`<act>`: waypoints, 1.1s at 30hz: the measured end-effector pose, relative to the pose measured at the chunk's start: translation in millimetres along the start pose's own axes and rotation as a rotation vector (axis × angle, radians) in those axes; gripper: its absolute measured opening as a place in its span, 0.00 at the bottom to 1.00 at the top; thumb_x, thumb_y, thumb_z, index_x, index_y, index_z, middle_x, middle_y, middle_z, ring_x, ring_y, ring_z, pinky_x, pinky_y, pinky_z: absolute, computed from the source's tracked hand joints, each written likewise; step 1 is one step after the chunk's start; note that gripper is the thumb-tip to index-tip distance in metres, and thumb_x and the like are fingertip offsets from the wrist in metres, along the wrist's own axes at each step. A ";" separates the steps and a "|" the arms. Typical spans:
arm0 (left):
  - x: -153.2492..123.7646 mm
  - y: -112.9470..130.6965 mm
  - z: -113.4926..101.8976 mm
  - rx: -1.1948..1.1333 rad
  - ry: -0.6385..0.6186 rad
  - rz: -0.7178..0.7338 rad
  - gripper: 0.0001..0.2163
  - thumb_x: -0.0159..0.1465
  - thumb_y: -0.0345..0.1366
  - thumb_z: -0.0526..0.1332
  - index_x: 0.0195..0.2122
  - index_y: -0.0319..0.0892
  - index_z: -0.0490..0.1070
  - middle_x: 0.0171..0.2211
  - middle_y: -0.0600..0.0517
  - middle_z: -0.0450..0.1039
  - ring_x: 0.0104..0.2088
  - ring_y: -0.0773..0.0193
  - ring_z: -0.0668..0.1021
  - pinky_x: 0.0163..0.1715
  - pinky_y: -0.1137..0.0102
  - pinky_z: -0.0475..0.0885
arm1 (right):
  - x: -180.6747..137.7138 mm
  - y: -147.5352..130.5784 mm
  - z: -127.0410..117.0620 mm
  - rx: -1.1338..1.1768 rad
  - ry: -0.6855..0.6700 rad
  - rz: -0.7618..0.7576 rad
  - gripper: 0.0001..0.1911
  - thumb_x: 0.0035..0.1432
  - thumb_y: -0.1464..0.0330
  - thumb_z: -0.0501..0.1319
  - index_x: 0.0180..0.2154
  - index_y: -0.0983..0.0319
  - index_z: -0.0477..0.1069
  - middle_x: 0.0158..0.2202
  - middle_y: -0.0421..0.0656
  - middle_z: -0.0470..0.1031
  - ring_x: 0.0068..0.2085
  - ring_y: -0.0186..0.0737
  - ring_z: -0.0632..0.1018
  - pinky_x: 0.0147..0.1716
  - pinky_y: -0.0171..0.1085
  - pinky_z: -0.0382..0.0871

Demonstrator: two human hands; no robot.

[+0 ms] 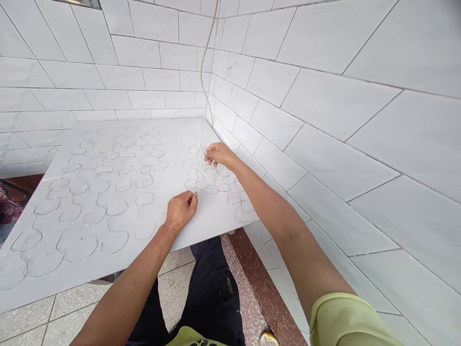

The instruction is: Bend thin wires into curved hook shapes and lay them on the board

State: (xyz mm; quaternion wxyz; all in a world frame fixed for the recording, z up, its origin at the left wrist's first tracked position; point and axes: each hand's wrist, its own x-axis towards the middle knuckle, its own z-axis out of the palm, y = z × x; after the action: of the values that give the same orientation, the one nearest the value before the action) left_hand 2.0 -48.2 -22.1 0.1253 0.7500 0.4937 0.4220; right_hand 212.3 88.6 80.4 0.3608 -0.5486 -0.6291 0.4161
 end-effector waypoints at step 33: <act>12.9 -1.9 -17.3 -0.628 0.239 -0.363 0.18 0.73 0.50 0.54 0.51 0.42 0.73 0.49 0.42 0.78 0.38 0.58 0.81 0.31 0.66 0.75 | -23.5 13.9 110.0 0.875 -0.315 -0.367 0.12 0.63 0.59 0.68 0.33 0.61 0.73 0.44 0.48 0.84 0.49 0.45 0.82 0.54 0.45 0.73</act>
State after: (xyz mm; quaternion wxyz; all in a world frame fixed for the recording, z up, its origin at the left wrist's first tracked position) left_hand -10.3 -40.4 -6.0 0.3631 0.5210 0.4765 0.6080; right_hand 120.9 52.0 24.4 0.5250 -0.1563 -0.5285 0.6486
